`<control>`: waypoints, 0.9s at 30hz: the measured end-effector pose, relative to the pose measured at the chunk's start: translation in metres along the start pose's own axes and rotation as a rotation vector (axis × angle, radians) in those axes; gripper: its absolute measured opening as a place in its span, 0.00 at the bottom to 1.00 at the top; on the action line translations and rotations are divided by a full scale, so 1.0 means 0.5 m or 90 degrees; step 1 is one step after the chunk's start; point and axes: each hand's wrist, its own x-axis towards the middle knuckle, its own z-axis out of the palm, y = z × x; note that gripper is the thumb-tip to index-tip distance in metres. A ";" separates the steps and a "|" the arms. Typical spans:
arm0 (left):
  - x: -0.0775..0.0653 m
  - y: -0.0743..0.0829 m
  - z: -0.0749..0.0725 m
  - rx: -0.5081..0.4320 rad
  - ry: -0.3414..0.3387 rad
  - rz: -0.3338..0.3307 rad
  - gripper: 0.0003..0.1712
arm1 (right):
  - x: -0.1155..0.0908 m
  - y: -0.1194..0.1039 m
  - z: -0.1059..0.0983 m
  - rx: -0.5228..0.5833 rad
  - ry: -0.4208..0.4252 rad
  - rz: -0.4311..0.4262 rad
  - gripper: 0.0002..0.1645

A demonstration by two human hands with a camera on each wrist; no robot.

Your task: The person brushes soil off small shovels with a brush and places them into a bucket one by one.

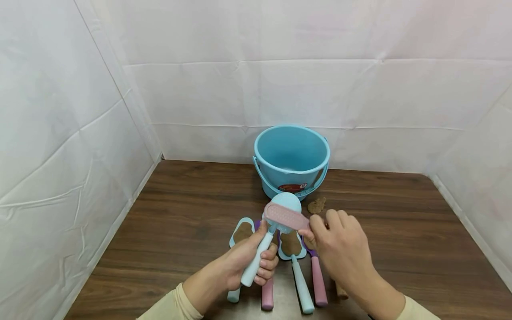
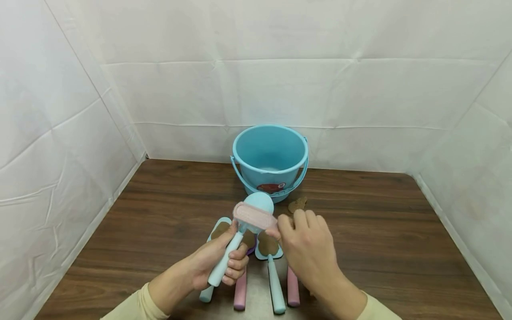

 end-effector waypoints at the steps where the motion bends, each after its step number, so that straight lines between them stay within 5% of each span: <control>1: 0.001 0.001 0.001 0.001 -0.002 -0.002 0.39 | 0.001 -0.008 0.000 0.010 -0.001 -0.001 0.35; 7: 0.002 0.004 0.005 0.008 0.000 -0.001 0.38 | 0.001 -0.018 0.008 0.016 -0.006 -0.001 0.35; 21: -0.004 -0.001 -0.016 0.020 0.023 -0.005 0.41 | -0.008 0.086 0.047 -0.020 0.000 0.047 0.34; 27: 0.003 0.005 -0.022 -0.011 0.017 -0.004 0.41 | -0.002 0.052 0.032 0.020 -0.017 0.043 0.36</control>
